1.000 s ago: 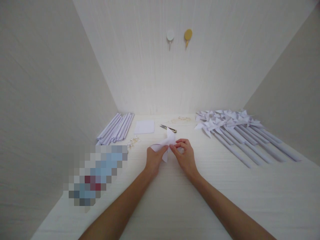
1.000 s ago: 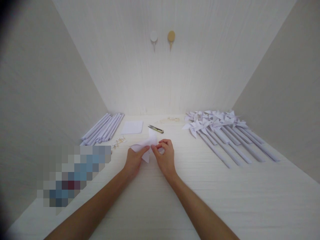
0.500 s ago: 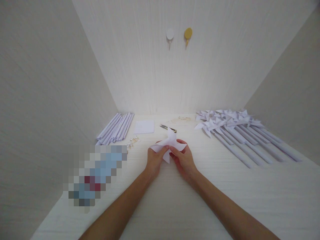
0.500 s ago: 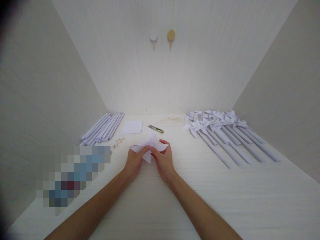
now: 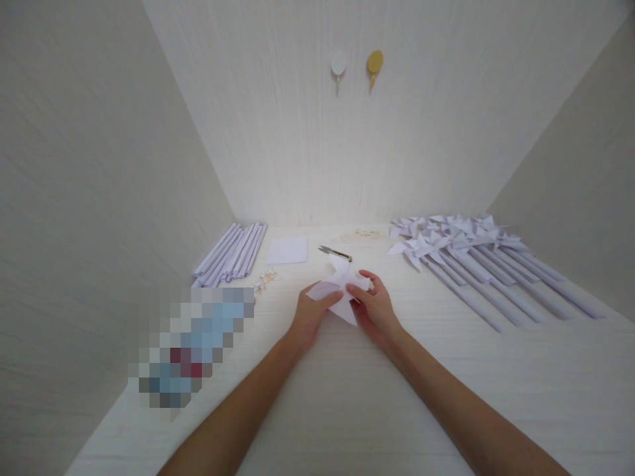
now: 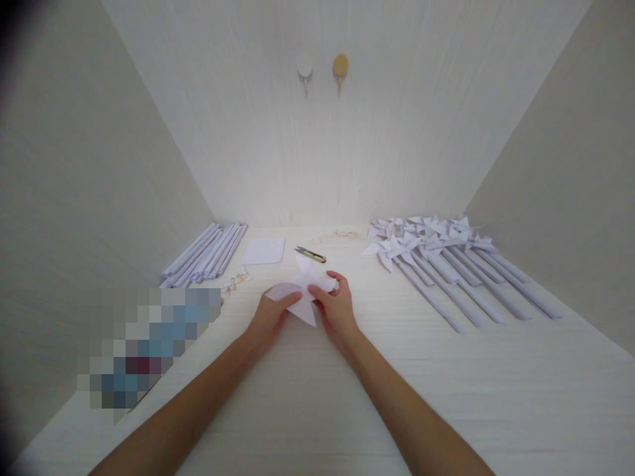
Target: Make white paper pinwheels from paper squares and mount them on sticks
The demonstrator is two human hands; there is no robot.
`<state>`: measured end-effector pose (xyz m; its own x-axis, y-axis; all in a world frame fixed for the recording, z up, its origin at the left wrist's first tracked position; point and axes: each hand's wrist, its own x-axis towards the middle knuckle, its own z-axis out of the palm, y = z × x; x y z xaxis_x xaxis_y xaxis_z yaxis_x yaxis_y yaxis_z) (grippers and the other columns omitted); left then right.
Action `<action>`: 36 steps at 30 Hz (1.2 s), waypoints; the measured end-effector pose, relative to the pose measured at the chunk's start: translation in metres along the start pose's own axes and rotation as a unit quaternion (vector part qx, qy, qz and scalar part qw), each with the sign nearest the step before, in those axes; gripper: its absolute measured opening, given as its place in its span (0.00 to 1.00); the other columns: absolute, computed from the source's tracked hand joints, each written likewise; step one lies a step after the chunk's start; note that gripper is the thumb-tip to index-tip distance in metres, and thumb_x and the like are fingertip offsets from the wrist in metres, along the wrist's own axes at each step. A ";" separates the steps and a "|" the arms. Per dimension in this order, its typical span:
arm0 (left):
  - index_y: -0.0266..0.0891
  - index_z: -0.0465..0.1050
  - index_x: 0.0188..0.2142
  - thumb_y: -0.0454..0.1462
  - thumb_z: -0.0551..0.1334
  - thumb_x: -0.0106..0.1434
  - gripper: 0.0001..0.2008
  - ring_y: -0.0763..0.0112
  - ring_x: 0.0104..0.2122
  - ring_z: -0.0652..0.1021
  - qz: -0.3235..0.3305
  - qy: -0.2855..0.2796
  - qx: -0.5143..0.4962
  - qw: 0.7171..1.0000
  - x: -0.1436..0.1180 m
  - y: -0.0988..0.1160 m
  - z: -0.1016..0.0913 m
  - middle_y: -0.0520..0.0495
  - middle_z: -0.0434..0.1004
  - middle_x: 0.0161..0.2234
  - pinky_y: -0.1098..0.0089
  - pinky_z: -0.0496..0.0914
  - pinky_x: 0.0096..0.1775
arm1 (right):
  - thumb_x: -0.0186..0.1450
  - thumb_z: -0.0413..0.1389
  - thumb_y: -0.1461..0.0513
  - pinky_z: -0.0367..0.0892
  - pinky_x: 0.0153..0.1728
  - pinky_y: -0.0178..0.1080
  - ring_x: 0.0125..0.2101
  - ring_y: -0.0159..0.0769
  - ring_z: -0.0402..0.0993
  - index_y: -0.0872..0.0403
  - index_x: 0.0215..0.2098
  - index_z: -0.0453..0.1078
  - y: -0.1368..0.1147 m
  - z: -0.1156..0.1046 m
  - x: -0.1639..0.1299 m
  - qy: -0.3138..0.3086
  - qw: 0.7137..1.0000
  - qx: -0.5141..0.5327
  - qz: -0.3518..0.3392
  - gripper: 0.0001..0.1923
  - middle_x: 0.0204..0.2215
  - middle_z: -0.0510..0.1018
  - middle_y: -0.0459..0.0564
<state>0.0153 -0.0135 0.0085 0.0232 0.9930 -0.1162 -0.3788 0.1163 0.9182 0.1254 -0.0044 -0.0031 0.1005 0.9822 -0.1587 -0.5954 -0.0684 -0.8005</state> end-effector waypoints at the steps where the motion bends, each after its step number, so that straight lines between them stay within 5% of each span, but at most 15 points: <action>1: 0.34 0.73 0.27 0.34 0.66 0.39 0.11 0.72 0.26 0.73 -0.020 -0.021 -0.018 0.999 0.001 0.003 -0.002 0.50 0.75 0.25 0.71 0.66 0.33 | 0.40 0.63 0.66 0.62 0.21 0.29 0.18 0.24 0.66 0.50 0.36 0.57 -0.003 -0.002 0.002 -0.011 1.000 -0.008 0.008 0.27 0.17 0.70 0.35; 7: 0.34 0.72 0.20 0.38 0.64 0.40 0.08 0.74 0.21 0.70 -0.145 -0.097 -0.028 0.984 0.006 0.016 -0.014 0.49 0.72 0.19 0.74 0.63 0.26 | 0.40 0.63 0.67 0.63 0.22 0.30 0.19 0.26 0.68 0.51 0.41 0.55 -0.018 -0.015 0.007 -0.132 0.981 -0.137 0.042 0.32 0.19 0.72 0.37; 13: 0.34 0.71 0.18 0.36 0.65 0.37 0.07 0.75 0.18 0.68 -0.134 -0.114 0.129 0.976 0.003 0.014 -0.013 0.51 0.70 0.16 0.74 0.60 0.23 | 0.43 0.62 0.66 0.62 0.18 0.29 0.17 0.25 0.65 0.50 0.46 0.51 -0.020 -0.022 0.007 -0.230 0.942 -0.243 0.036 0.35 0.18 0.70 0.35; 25: 0.33 0.72 0.20 0.35 0.61 0.41 0.06 0.75 0.20 0.68 -0.098 -0.139 0.235 0.957 0.007 0.011 -0.018 0.53 0.69 0.17 0.74 0.60 0.25 | 0.44 0.61 0.65 0.60 0.16 0.29 0.15 0.25 0.63 0.52 0.50 0.45 -0.021 -0.020 0.005 -0.221 0.931 -0.290 0.019 0.39 0.15 0.67 0.34; 36: 0.35 0.71 0.16 0.34 0.58 0.41 0.04 0.74 0.18 0.67 -0.069 -0.111 0.221 0.966 0.003 0.010 -0.015 0.53 0.67 0.14 0.75 0.57 0.22 | 0.45 0.60 0.66 0.57 0.15 0.28 0.14 0.24 0.62 0.51 0.50 0.46 -0.021 -0.018 0.002 -0.220 0.935 -0.277 0.008 0.39 0.14 0.66 0.33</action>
<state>-0.0023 -0.0099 0.0119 0.2622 0.9420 -0.2095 0.0739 0.1969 0.9776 0.1523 -0.0045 0.0027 -0.3156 0.9487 -0.0168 -0.0771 -0.0433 -0.9961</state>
